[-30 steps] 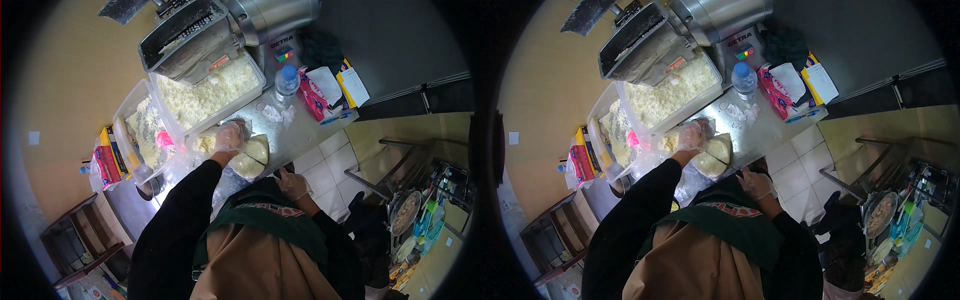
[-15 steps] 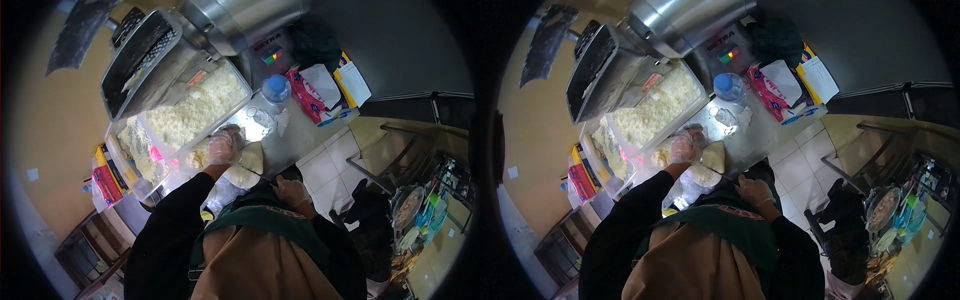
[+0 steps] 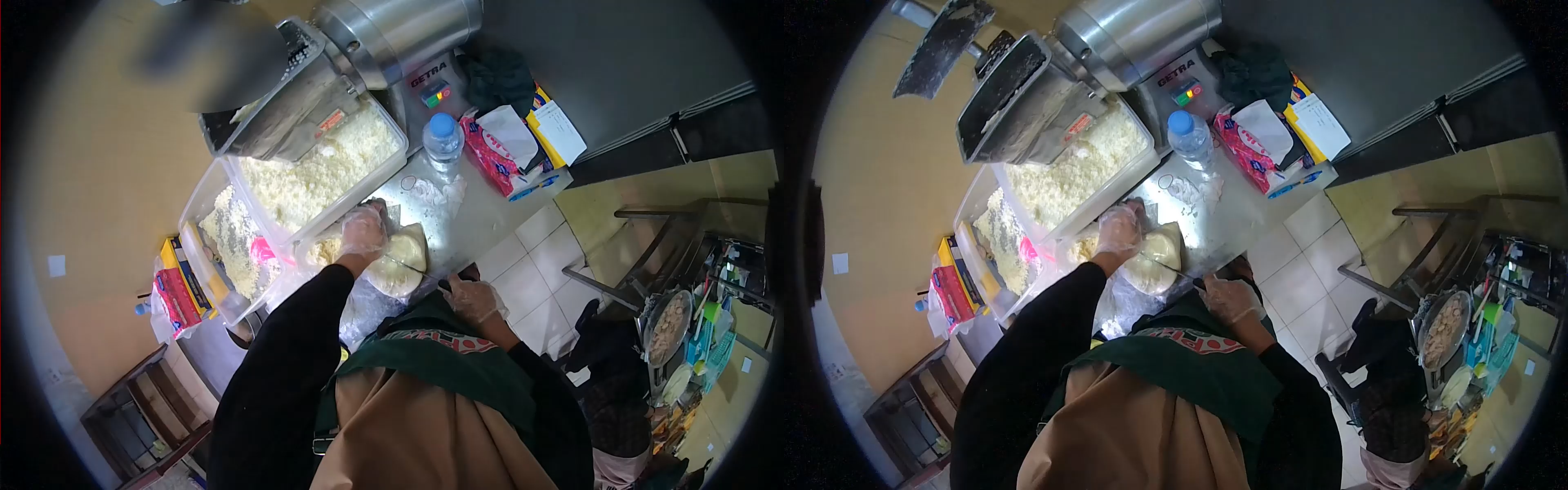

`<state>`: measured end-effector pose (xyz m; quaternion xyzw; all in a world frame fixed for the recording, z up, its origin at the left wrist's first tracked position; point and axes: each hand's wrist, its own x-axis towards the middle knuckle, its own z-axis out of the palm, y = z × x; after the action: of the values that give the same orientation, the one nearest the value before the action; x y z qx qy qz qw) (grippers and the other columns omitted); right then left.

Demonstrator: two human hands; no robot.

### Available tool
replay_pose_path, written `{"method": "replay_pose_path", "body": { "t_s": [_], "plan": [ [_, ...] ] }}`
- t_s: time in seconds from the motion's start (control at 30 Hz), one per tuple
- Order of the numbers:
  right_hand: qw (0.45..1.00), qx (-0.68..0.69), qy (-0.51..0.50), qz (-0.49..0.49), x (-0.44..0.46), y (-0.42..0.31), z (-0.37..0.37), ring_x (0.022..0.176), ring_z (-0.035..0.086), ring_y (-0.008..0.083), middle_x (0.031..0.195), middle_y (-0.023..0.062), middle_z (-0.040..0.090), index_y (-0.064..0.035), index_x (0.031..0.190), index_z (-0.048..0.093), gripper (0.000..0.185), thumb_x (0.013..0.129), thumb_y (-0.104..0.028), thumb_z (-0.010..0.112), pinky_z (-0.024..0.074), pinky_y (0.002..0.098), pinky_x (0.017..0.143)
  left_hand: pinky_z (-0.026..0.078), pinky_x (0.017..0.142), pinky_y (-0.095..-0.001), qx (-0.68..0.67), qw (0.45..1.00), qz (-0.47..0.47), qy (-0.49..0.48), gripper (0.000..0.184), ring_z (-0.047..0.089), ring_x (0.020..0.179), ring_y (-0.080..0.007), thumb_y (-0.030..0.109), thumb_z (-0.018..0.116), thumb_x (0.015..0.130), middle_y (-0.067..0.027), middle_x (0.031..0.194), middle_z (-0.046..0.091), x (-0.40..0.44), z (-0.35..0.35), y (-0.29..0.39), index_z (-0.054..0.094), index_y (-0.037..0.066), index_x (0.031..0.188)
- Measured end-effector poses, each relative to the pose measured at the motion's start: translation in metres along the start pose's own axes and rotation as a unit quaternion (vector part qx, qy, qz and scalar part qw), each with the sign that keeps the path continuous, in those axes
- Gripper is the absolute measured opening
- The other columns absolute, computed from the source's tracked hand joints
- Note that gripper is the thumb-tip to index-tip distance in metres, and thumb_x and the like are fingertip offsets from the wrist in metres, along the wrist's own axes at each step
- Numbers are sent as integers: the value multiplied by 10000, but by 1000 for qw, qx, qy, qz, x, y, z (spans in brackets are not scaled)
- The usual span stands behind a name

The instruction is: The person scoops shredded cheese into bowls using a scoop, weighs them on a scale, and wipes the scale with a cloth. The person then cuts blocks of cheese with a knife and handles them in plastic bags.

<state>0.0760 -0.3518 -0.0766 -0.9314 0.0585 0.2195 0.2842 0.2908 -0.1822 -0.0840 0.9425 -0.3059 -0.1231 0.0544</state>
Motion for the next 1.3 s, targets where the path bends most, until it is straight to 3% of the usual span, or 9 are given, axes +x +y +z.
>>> {"method": "replay_pose_path", "body": {
  "t_s": [0.17, 0.23, 0.6, 0.83, 0.9, 0.97, 1.03, 1.1, 1.3],
  "plan": [
    [1000, -6, 20, -7, 2, 5, 2, 590, 620, 320, 630, 143, 612, -62, 957, 507, 297, 847, -332, 561, 483, 448, 534, 455, 768, -426, 49, 994, 81, 57, 323, 591, 865, -349, 188, 453, 820, -194, 930, 610, -5, 10, -7, 526, 17, 1085],
    [1000, -4, 24, -8, 4, 8, 5, 583, 619, 323, 627, 142, 610, -54, 946, 507, 312, 840, -341, 568, 481, 448, 531, 447, 795, -430, 34, 998, 29, -51, 337, 581, 913, -348, 172, 447, 821, -202, 963, 604, -1, -9, 4, 523, 7, 1105],
    [1000, -8, -6, 1, 9, 14, 18, 580, 628, 295, 620, 125, 607, -68, 900, 489, 324, 823, -370, 578, 471, 420, 511, 448, 772, -433, -82, 996, 35, 4, 330, 561, 861, -358, 190, 537, 812, -207, 905, 574, 8, 5, -1, 529, 0, 1082],
    [1000, 21, 8, 11, 10, 10, 20, 584, 621, 324, 608, 132, 610, -42, 949, 479, 361, 843, -380, 548, 472, 459, 515, 451, 747, -430, -133, 981, -79, -121, 351, 545, 814, -368, 203, 599, 800, -212, 844, 550, 12, -5, 10, 518, -9, 1069],
    [1000, 13, 20, 13, 5, 12, 29, 605, 625, 332, 640, 148, 615, -41, 984, 485, 372, 854, -387, 534, 476, 466, 533, 451, 733, -433, -173, 983, 17, 56, 405, 562, 819, -349, 243, 615, 792, -232, 870, 555, 13, 0, 7, 515, 46, 1131],
    [1000, 2, 28, 5, 9, 10, 27, 625, 629, 341, 671, 165, 620, -41, 1018, 491, 386, 865, -394, 520, 480, 474, 552, 444, 800, -443, -43, 999, 27, -5, 318, 574, 922, -348, 203, 500, 821, -187, 984, 602, 12, -14, 13, 562, 38, 1086],
    [999, 16, -7, 44, 7, 7, 23, 715, 635, 348, 759, 195, 624, -49, 1093, 489, 429, 884, -424, 489, 491, 469, 623, 443, 786, -457, -69, 997, -6, 16, 317, 560, 928, -348, 229, 522, 814, -180, 988, 595, -1, -20, 16, 568, 63, 1080],
    [999, 49, 3, 8, 7, 11, 27, 761, 629, 356, 798, 202, 623, -49, 1089, 497, 438, 888, -438, 484, 487, 464, 650, 431, 807, -460, -152, 980, 24, 126, 311, 540, 944, -348, 237, 518, 814, -173, 988, 588, -30, -44, 24, 568, 70, 1071],
    [978, 191, -52, -67, 21, 33, 45, 697, 608, 277, 706, 122, 594, -38, 990, 541, 401, 894, -425, 508, 465, 400, 613, 381, 915, -426, -283, 934, -126, 178, 578, 471, 1050, -397, 252, 625, 760, -252, 1135, 477, -136, -23, 40, 410, 12, 1239]
  ]
}}
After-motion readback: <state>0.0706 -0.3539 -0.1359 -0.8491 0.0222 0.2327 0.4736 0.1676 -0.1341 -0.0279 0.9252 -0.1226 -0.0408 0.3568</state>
